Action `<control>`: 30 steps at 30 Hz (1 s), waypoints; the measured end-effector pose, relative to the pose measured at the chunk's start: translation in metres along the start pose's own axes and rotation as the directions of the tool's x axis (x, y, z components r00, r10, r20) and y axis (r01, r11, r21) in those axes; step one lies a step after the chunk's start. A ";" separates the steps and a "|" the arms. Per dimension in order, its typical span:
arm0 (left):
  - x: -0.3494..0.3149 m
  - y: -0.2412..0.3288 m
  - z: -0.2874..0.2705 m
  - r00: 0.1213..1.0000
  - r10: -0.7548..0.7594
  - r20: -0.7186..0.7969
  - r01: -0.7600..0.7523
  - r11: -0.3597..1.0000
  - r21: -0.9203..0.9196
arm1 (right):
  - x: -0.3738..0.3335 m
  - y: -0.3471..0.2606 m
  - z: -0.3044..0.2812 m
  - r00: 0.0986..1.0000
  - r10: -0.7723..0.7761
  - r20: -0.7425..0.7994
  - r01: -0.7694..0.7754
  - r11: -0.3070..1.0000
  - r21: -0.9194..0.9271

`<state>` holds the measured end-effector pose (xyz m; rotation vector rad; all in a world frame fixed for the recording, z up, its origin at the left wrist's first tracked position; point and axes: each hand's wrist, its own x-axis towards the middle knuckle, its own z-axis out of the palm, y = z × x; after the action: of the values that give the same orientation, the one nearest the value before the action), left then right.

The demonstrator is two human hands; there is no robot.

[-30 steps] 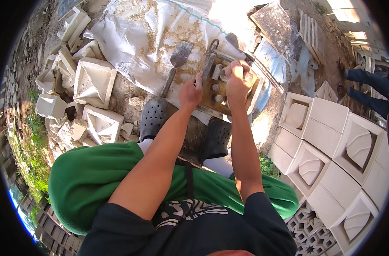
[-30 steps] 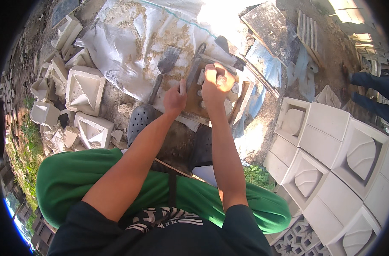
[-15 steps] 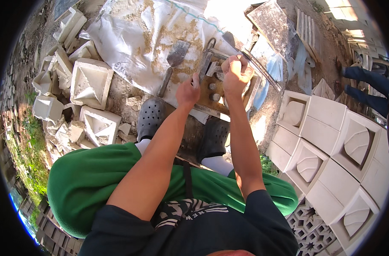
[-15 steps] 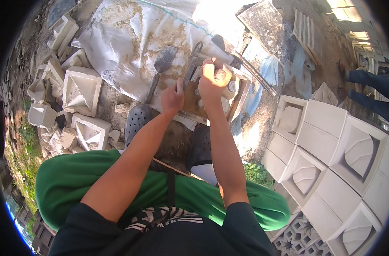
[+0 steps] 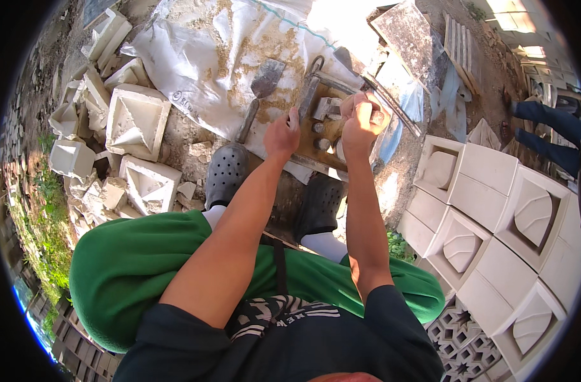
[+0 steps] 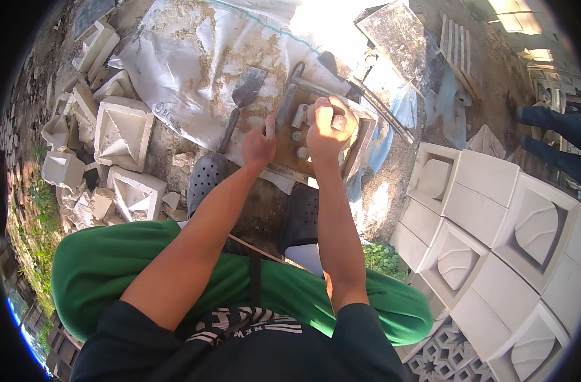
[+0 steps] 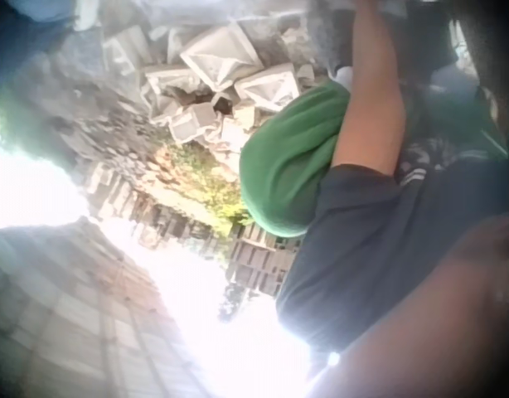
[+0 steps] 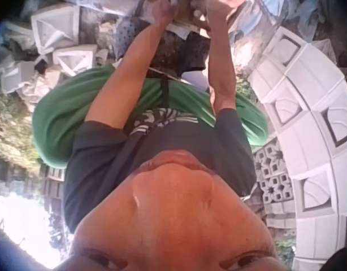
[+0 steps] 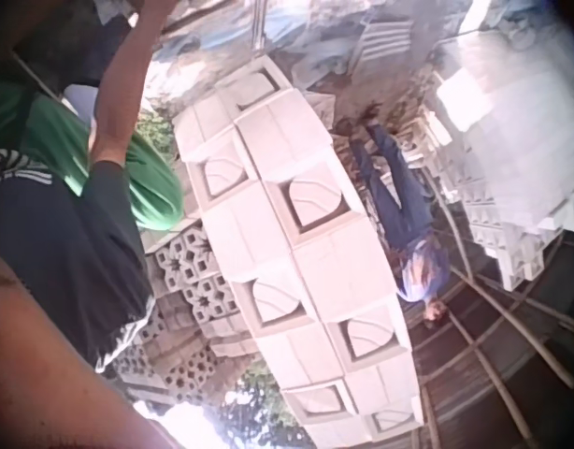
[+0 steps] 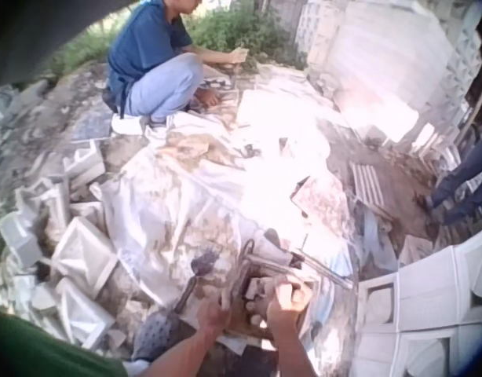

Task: The person scrapes around the interior of a brick mold using a chisel and then taps the sides of the mold with a wooden mallet.

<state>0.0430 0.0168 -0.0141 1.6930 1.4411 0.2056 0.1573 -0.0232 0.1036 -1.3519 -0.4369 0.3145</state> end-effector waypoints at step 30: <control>0.004 0.000 0.005 1.000 0.016 -0.002 -0.016 0.992 0.126 | 0.013 0.003 -0.017 1.000 -0.003 0.026 -0.001 0.990 0.140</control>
<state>0.0473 0.0177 -0.0184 1.8074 1.4693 0.1279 0.1772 -0.0314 0.0994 -1.2111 -0.4299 0.3561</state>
